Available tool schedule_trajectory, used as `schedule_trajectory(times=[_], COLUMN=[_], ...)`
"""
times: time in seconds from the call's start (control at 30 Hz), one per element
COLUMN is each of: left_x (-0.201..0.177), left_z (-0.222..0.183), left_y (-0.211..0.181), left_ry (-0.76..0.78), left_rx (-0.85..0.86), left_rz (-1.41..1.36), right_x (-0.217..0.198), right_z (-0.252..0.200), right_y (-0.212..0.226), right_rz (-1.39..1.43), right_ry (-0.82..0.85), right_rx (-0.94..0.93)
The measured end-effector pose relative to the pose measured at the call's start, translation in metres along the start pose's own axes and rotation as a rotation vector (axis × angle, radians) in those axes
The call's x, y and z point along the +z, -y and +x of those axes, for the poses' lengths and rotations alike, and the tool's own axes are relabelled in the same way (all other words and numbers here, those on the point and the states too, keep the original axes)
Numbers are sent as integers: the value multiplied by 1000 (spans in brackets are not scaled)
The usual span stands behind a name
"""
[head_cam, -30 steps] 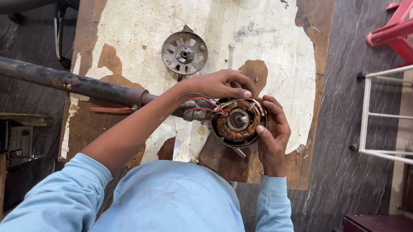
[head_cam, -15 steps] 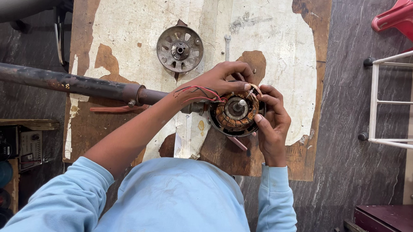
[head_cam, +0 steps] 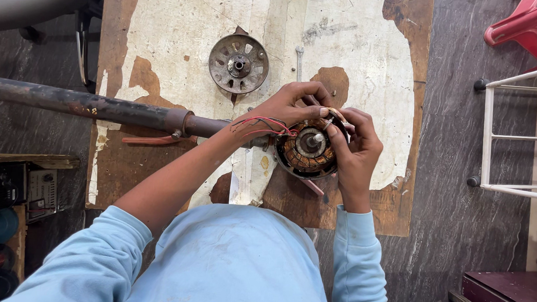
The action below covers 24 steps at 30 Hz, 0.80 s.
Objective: The person disassembles an electric motor, removes the end cap, and manipulates the internal windings and wires. They use pliers and a wrench to loosen components and adjust the wiring inside the motor housing.
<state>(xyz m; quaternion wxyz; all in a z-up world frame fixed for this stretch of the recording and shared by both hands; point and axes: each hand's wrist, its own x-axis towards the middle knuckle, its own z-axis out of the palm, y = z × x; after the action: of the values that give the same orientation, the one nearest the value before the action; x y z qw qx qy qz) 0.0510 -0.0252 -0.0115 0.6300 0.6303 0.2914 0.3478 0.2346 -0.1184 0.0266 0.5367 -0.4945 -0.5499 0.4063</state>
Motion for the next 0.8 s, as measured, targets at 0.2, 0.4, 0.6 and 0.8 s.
schedule_trajectory(times=[0.2, 0.4, 0.6, 0.8], left_x=[1, 2, 2, 2], left_z=[-1, -1, -3, -1], left_y=[-2, -2, -4, -3], left_ry=[-39, -66, -92, -96], left_rx=[52, 47, 22, 57], left_rz=[43, 89, 107, 130], right_x=[5, 4, 3, 1], right_z=[6, 3, 1, 0], right_y=[-2, -8, -12, -14], right_rz=[2, 71, 106, 100], right_ry=[-53, -62, -44, -51], right_rx=[3, 25, 3, 2])
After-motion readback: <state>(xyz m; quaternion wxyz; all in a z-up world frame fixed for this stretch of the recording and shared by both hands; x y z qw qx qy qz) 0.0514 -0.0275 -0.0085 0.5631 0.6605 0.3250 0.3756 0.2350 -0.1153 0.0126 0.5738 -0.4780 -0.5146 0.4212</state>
